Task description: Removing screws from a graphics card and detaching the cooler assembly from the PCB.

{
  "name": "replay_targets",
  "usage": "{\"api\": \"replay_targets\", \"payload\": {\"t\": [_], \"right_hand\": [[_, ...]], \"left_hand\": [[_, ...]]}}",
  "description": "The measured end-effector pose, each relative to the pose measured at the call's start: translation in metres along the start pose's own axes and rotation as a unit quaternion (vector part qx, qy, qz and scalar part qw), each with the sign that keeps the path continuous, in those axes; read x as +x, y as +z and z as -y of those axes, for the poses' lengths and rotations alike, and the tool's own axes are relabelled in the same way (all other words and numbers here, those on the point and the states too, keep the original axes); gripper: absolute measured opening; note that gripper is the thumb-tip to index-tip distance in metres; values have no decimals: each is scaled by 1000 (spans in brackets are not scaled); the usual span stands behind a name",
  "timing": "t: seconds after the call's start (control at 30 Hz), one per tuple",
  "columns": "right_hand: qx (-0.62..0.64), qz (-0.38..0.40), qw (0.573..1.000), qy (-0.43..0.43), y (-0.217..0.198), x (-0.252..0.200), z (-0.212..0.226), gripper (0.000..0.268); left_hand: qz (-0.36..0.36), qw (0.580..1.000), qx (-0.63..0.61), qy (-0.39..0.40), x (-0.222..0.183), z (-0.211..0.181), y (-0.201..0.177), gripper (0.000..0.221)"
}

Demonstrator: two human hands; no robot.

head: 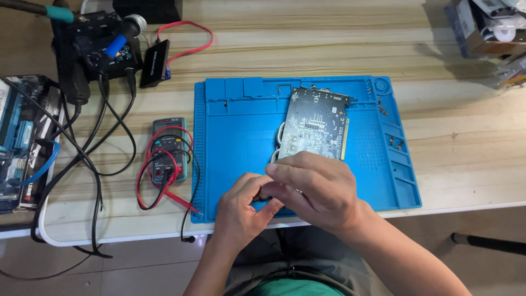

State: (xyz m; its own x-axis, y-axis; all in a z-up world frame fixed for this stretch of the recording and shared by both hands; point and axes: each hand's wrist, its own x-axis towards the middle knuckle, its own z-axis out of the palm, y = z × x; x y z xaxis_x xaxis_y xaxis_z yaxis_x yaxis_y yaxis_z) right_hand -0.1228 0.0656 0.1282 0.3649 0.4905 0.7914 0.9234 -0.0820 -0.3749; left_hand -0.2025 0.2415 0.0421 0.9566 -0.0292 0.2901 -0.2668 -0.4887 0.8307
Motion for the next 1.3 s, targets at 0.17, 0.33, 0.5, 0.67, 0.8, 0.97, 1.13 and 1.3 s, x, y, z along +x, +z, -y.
{"api": "replay_targets", "payload": {"t": [0.17, 0.33, 0.5, 0.67, 0.8, 0.97, 1.13, 1.3], "right_hand": [[109, 37, 988, 106, -9, 3, -9, 17], [220, 65, 967, 115, -17, 10, -14, 19], [189, 13, 977, 102, -13, 4, -16, 27], [182, -22, 973, 140, -5, 1, -12, 23], [203, -29, 973, 107, -5, 1, -14, 25], [196, -65, 970, 131, 0, 4, -9, 20], [215, -92, 965, 115, 5, 14, -7, 20], [211, -100, 965, 122, 11, 9, -3, 21]], "left_hand": [[-2, 1000, 14, -16, -1, 4, 3, 41], [-8, 1000, 8, -23, -2, 6, 4, 45], [3, 1000, 0, -21, 1, 2, 1, 43], [13, 998, -12, -52, 2, -2, -3, 33], [9, 999, -20, -47, 4, -3, -3, 25], [-9, 999, -42, -19, 5, 1, -3, 22], [-21, 995, -97, -10, 5, 0, -6, 22], [-31, 994, -104, 11, 6, 11, -1, 24]]}}
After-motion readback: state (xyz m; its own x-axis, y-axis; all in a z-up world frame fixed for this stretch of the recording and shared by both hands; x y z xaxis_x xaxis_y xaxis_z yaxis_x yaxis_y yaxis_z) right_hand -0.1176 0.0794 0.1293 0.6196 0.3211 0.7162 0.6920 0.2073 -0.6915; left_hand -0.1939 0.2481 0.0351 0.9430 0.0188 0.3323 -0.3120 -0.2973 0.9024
